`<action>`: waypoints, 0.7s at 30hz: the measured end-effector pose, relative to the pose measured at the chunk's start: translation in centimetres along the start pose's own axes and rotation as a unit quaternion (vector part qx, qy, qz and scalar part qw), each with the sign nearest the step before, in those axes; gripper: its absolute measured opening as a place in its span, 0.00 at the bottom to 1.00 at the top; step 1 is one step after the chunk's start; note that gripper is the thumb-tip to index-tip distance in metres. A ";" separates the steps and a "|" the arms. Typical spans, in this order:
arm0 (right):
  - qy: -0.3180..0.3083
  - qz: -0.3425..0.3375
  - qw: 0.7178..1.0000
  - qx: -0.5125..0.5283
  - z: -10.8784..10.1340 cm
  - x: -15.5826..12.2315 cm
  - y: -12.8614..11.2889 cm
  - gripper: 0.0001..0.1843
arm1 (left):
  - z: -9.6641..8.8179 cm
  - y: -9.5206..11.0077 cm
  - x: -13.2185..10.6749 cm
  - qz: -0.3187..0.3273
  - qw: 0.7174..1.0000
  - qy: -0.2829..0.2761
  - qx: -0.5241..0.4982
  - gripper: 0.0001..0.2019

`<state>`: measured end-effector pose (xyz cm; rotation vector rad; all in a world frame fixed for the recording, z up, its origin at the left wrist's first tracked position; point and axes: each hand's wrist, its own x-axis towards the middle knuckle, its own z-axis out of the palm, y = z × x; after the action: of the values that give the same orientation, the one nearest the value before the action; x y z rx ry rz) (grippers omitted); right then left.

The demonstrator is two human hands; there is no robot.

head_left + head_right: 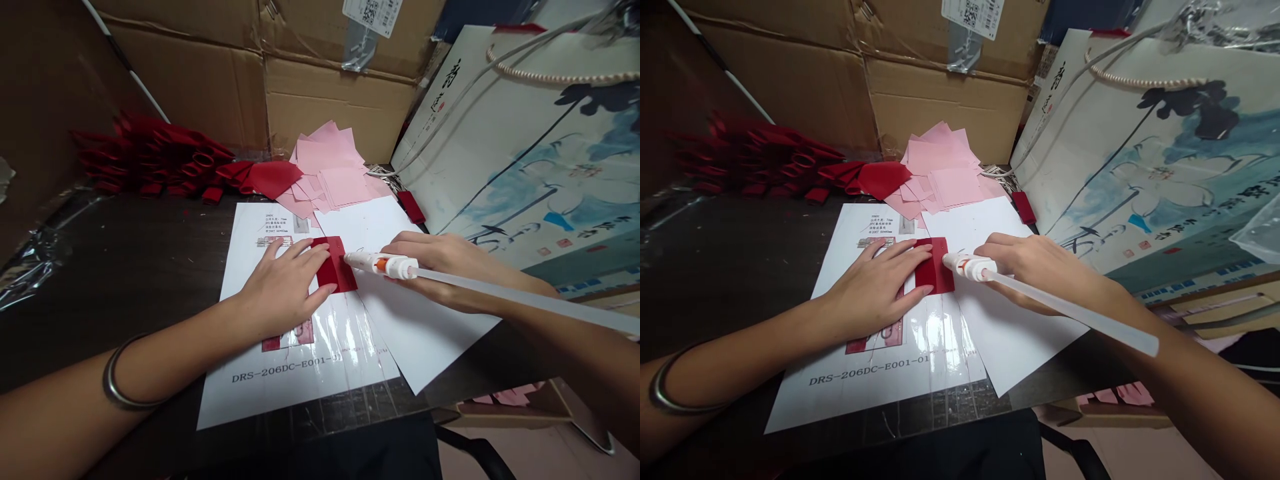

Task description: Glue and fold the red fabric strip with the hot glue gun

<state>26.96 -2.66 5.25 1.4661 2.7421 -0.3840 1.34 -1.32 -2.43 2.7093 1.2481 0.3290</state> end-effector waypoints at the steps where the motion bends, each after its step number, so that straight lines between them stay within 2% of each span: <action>1: -0.002 0.002 1.000 0.007 0.0 -0.1 0.0 0.18 | 0.0 0.0 0.0 0.000 1.000 0.001 0.002 0.25; 3: 0.001 0.007 0.999 0.040 0.0 -0.3 0.2 0.17 | 0.0 0.0 -0.1 -0.001 1.000 0.000 0.004 0.25; 7: 0.051 0.052 0.989 0.131 0.8 -0.3 0.6 0.18 | 0.0 -0.1 -0.1 -0.007 1.000 -0.004 -0.001 0.25; 10: 0.083 0.133 0.967 0.200 1.4 -0.2 0.9 0.20 | 0.0 -0.1 -0.1 -0.005 1.000 0.000 -0.003 0.25; 14: 0.074 0.240 0.933 0.258 2.0 0.0 1.4 0.29 | -0.1 0.0 -0.1 -0.007 1.000 -0.003 -0.002 0.26; 18: 0.071 0.255 0.913 0.312 2.5 0.0 1.5 0.29 | -0.2 0.0 -0.2 -0.005 1.000 -0.005 0.000 0.26; 21: 0.067 0.237 0.914 0.322 2.7 0.0 1.1 0.30 | -0.1 -0.1 -0.2 -0.005 1.000 0.003 0.001 0.25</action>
<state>27.60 -2.66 2.45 2.2911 2.3070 -1.2844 1.14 -1.37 -2.38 2.7048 1.2645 0.3358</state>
